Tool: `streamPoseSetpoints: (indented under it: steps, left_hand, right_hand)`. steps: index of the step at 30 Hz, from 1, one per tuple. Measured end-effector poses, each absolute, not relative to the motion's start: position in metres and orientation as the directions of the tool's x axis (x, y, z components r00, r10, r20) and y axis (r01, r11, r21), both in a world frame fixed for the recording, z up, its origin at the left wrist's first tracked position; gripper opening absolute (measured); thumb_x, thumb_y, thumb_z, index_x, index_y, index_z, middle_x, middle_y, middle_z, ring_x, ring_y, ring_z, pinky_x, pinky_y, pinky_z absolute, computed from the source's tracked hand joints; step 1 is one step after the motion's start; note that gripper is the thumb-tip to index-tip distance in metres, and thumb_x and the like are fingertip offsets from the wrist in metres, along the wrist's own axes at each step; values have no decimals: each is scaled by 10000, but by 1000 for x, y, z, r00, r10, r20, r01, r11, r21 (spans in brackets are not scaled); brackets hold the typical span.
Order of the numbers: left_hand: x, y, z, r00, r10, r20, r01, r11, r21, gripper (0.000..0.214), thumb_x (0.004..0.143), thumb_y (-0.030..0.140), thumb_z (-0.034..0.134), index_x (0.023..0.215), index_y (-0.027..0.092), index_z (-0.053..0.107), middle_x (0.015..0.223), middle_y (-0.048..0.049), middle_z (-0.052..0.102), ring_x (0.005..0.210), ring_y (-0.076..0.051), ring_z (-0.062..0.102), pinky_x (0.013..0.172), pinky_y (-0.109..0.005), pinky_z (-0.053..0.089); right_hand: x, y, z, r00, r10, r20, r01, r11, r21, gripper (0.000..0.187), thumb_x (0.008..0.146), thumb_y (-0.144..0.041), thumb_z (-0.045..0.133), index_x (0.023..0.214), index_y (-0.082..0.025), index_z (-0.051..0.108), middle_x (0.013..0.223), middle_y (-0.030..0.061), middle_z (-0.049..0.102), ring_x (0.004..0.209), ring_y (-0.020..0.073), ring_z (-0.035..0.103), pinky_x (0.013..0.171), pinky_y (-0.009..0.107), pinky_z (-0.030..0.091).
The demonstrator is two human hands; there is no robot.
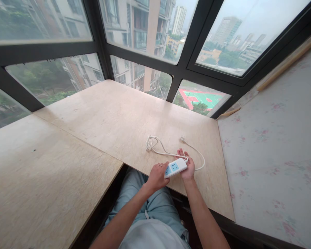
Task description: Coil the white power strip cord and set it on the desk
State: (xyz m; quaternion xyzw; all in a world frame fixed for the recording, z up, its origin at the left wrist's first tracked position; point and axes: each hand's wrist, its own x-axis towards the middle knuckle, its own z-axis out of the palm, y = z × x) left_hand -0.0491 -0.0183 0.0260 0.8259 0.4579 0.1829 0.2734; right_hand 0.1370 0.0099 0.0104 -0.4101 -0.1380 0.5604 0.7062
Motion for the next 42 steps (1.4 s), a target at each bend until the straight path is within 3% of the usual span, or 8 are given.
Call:
streamPoseSetpoints:
  steps: [7,11,15,22,27,32,36,42]
  left_hand:
    - [-97,-4,45,595,802,62,676,-540,501,564,678,140,574,1234,223,523,1065,-84,621,1001,-256,557,844,-370,405]
    - [-124,6,48,605,793,74,676,-560,480,552,679,116,561,1219,223,539,1080,-82,624,1021,-256,550,852,-373,389]
    - [-153,13,55,605,795,49,696,-558,451,522,669,104,558,1177,222,565,1064,-82,635,999,-252,558,833,-359,389]
    - [-218,23,57,505,863,20,801,-477,362,463,690,89,531,1128,222,599,1009,-81,649,967,-248,574,821,-355,396]
    - [-261,35,50,387,921,-45,879,-353,320,473,690,206,616,1162,233,592,1035,-78,660,989,-262,586,850,-357,415]
    - [-289,48,48,252,967,-44,927,-228,298,534,704,369,646,1213,223,570,1078,-85,658,998,-271,594,853,-347,431]
    - [-307,61,49,87,996,-16,973,-82,216,526,725,396,622,1222,236,564,1111,-96,641,1033,-303,573,844,-366,434]
    - [-322,77,54,-76,996,-36,982,81,170,554,754,409,579,1275,228,528,1253,-131,568,1159,-345,487,873,-413,434]
  right_hand:
    - [179,50,38,150,983,-104,-55,-97,-994,323,677,-279,692,993,-217,667,1154,74,672,1097,224,607,981,413,447]
    - [167,75,46,-262,943,-206,453,-68,-889,335,658,-287,713,976,-182,696,1018,74,706,926,213,643,883,379,482]
    - [148,84,41,-454,841,-293,702,135,-699,287,677,-290,701,945,-189,722,811,24,708,743,184,622,735,317,476]
    - [176,85,39,-297,954,-31,756,215,-618,165,764,-312,606,753,-207,732,812,51,715,772,198,626,730,310,452]
    - [231,91,44,92,984,155,751,34,-659,324,738,-504,612,768,-201,724,808,70,715,754,216,628,708,326,472]
    - [280,93,45,390,908,153,680,-173,-713,496,684,-618,599,802,-151,717,727,75,710,598,185,603,574,298,464]
    - [297,86,43,428,895,128,686,-229,-691,513,643,-629,606,769,-145,717,661,71,703,520,174,580,530,298,448]
    - [285,79,40,344,930,127,761,-197,-618,334,660,-505,622,684,-186,718,713,79,717,687,229,624,658,330,449]
